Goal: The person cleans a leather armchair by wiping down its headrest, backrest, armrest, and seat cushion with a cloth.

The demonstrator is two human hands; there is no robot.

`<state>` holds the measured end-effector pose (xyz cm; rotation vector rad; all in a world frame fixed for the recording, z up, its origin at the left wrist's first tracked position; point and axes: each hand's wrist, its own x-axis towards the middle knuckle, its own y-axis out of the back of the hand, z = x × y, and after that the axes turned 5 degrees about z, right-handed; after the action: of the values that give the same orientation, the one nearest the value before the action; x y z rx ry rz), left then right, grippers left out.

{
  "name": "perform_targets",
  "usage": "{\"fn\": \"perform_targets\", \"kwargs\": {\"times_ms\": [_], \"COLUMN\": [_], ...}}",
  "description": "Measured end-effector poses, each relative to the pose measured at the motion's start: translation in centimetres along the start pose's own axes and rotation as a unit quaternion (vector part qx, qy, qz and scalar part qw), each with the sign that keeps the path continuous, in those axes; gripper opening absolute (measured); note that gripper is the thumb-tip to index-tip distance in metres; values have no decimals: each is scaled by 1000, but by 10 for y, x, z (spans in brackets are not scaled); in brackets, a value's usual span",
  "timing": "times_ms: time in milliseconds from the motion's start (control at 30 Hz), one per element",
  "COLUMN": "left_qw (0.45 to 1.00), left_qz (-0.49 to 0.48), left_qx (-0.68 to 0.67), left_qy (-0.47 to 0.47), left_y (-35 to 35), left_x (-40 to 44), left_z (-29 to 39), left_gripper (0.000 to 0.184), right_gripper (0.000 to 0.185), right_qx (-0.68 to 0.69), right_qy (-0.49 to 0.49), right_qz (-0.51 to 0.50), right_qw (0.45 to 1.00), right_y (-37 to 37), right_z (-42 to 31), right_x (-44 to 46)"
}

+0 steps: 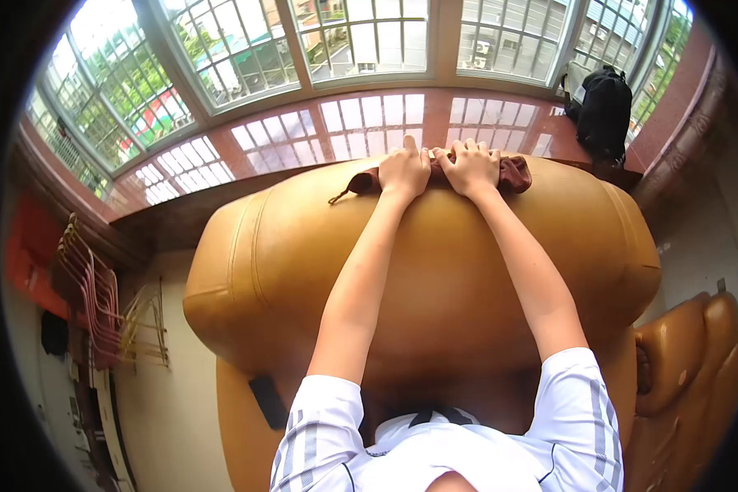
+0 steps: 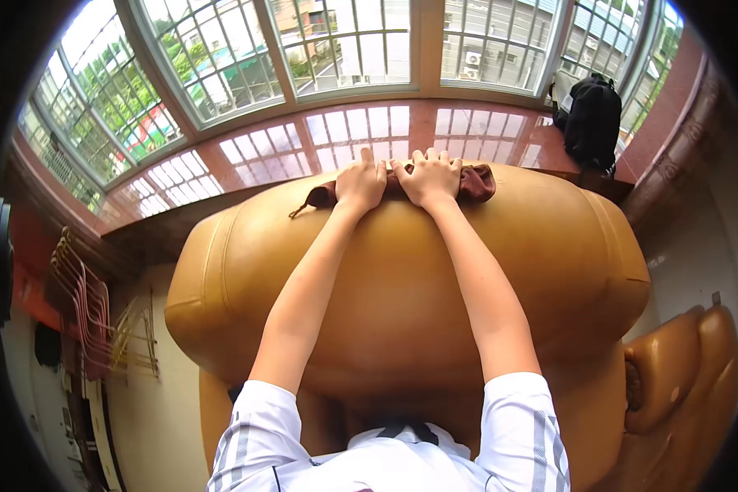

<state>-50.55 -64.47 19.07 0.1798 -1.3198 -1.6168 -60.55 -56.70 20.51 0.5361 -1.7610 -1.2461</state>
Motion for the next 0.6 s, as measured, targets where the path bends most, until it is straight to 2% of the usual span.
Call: {"fn": "perform_targets", "kwargs": {"times_ms": [167,333,400,567,600], "left_qw": [999,997,997,993,992], "left_qz": [-22,23,-2,-63,-48], "left_qx": [-40,-62,-70,-92,-119], "left_qy": [2,41,44,43,11], "left_y": [-9,-14,-16,-16,-12], "left_x": [18,37,40,46,47], "left_z": [-7,-12,-18,-22,-21], "left_gripper": [36,39,39,40,37], "right_gripper": [54,51,50,49,49], "right_qx": [-19,-26,-27,-34,-36], "right_qy": [-43,-54,-55,-37,-37], "right_qz": [-23,-43,-63,-26,-28], "right_qw": [999,997,996,998,998], "right_y": [-8,-21,-18,-28,-27], "right_z": [-6,-8,-12,-8,-9], "right_x": [15,35,36,37,37]}}
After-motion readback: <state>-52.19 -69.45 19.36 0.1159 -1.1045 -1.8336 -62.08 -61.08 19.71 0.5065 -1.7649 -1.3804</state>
